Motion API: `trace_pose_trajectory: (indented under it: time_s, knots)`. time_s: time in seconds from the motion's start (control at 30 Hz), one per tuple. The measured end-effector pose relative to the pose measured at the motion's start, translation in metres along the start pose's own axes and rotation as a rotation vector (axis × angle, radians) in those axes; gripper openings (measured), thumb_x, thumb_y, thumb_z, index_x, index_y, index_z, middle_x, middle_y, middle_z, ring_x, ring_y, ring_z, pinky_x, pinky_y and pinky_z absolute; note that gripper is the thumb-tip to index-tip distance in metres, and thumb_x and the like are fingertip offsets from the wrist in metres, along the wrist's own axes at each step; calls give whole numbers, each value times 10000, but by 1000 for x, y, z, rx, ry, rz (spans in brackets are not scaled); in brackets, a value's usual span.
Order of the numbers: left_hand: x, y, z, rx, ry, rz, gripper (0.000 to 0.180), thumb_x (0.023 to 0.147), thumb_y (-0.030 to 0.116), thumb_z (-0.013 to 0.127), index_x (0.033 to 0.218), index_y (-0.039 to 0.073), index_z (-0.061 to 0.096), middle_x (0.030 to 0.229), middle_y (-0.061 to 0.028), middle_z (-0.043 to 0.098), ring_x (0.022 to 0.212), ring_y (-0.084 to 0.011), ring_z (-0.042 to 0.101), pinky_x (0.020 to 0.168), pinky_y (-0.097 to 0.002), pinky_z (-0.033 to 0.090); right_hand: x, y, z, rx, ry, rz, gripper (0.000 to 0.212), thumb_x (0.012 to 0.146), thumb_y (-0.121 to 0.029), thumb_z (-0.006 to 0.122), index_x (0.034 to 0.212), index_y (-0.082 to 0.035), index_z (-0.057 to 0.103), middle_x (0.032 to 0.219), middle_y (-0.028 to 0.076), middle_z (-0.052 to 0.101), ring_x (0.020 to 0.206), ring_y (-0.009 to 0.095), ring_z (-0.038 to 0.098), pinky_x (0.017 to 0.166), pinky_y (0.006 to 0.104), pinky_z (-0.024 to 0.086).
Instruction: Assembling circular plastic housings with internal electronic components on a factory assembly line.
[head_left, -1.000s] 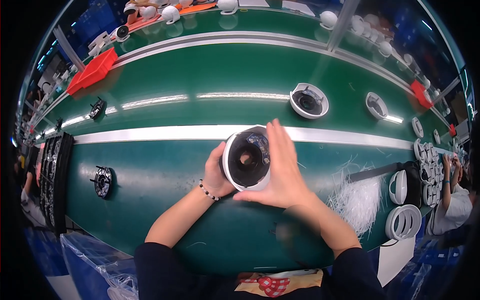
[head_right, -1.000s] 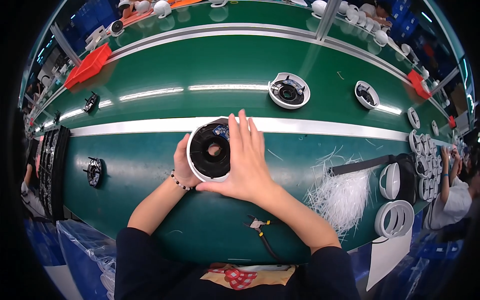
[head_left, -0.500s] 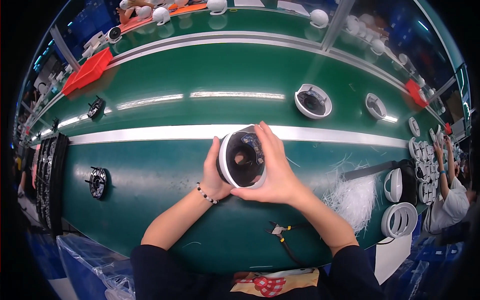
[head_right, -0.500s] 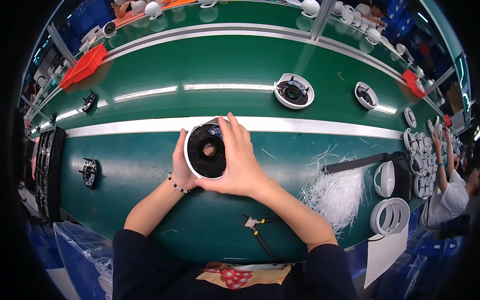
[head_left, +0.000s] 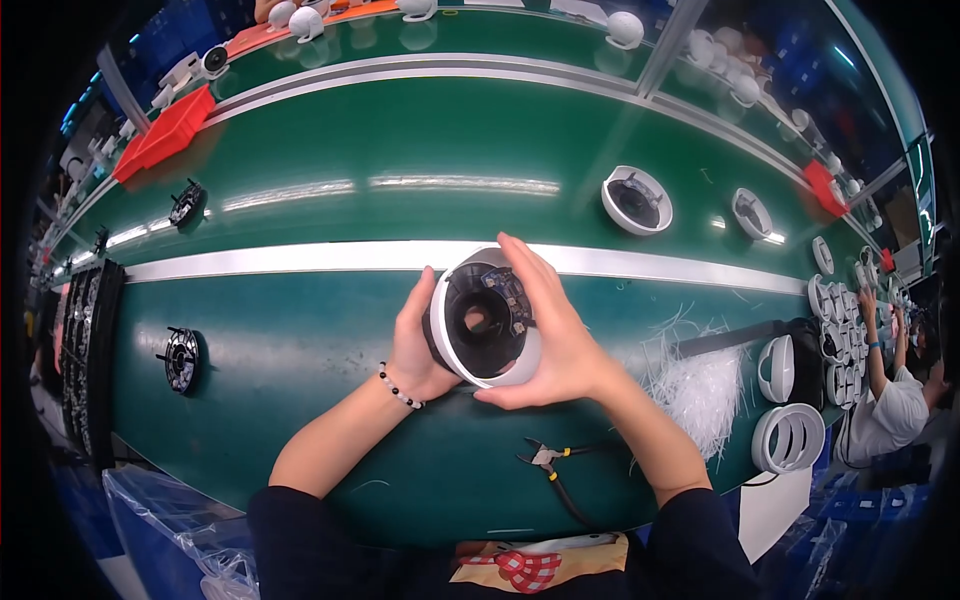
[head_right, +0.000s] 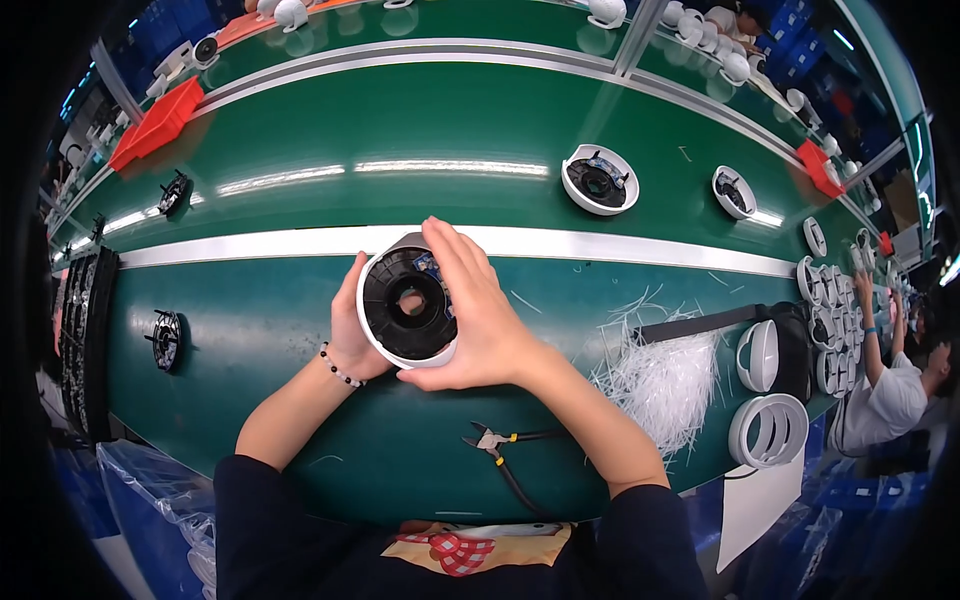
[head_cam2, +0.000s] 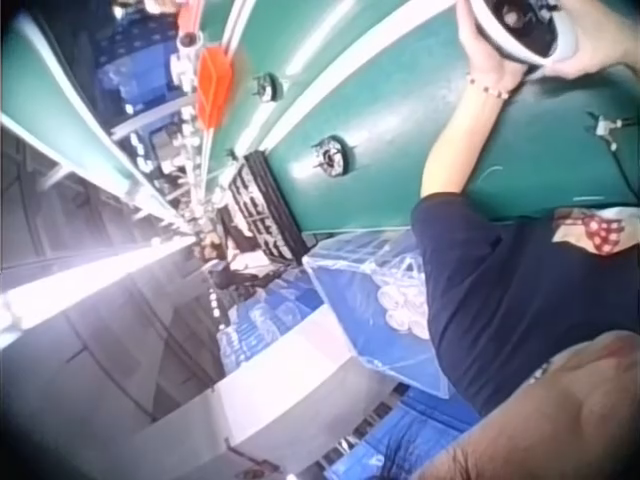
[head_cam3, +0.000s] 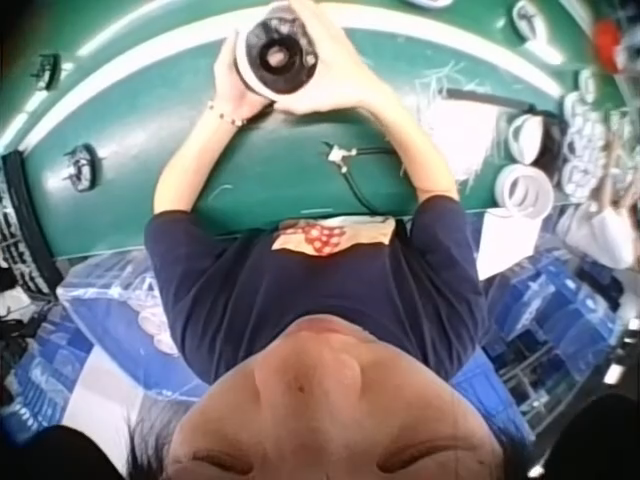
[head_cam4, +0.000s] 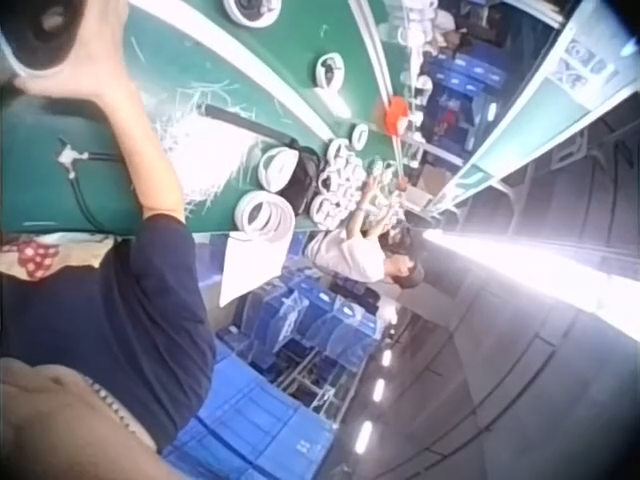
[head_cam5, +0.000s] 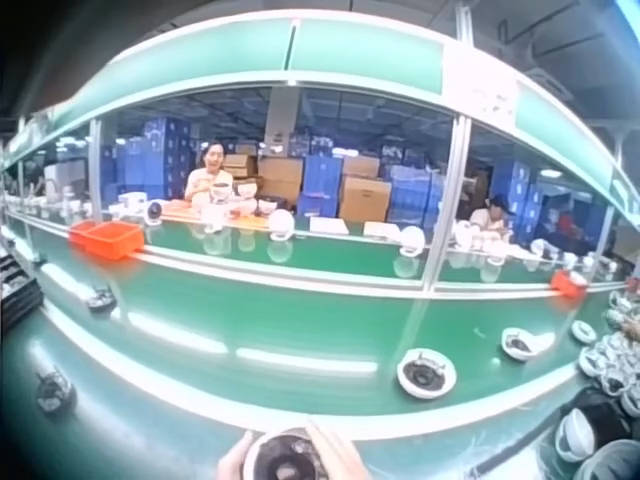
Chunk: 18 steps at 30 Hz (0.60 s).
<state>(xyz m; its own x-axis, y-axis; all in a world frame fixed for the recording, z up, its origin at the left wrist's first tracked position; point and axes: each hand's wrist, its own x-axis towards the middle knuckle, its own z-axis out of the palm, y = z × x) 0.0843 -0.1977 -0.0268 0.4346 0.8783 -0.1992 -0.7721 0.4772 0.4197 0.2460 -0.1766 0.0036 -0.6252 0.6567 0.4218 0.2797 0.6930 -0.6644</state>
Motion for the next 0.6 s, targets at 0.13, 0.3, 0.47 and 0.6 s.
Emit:
trace_pose_trajectory:
  time_s: [0.13,0.3,0.47,0.6]
  knots:
    - [2,0,-1,28,-36,3,676,834,590,222,1219,59,388,1168,-118,468,1073,-238,465,919,-391,383,-2,-5,3,-46,-1,122,1116,461,-337,763,1291,63,134,1292,278,214,1205,420,222,980,460,230]
    - [4,-2,-5,67,-43,25,672,837,589,204,1242,78,367,1196,-116,451,1111,-244,439,928,-395,377,-3,-7,4,-77,-13,142,1104,469,-333,758,1285,71,134,1286,287,211,1200,423,224,977,467,232]
    - [3,0,-6,28,-76,2,567,862,502,243,1207,85,414,1163,-108,481,1077,-239,466,908,-396,389,-1,-7,1,-96,-30,49,1104,462,-320,761,1290,58,136,1290,275,215,1197,424,227,965,457,244]
    - [4,-5,-10,-9,-21,5,517,871,453,257,1180,81,441,1148,-95,495,1052,-229,482,903,-388,389,-2,-5,0,-67,-74,24,1104,460,-315,766,1290,58,142,1290,272,217,1192,428,231,961,450,248]
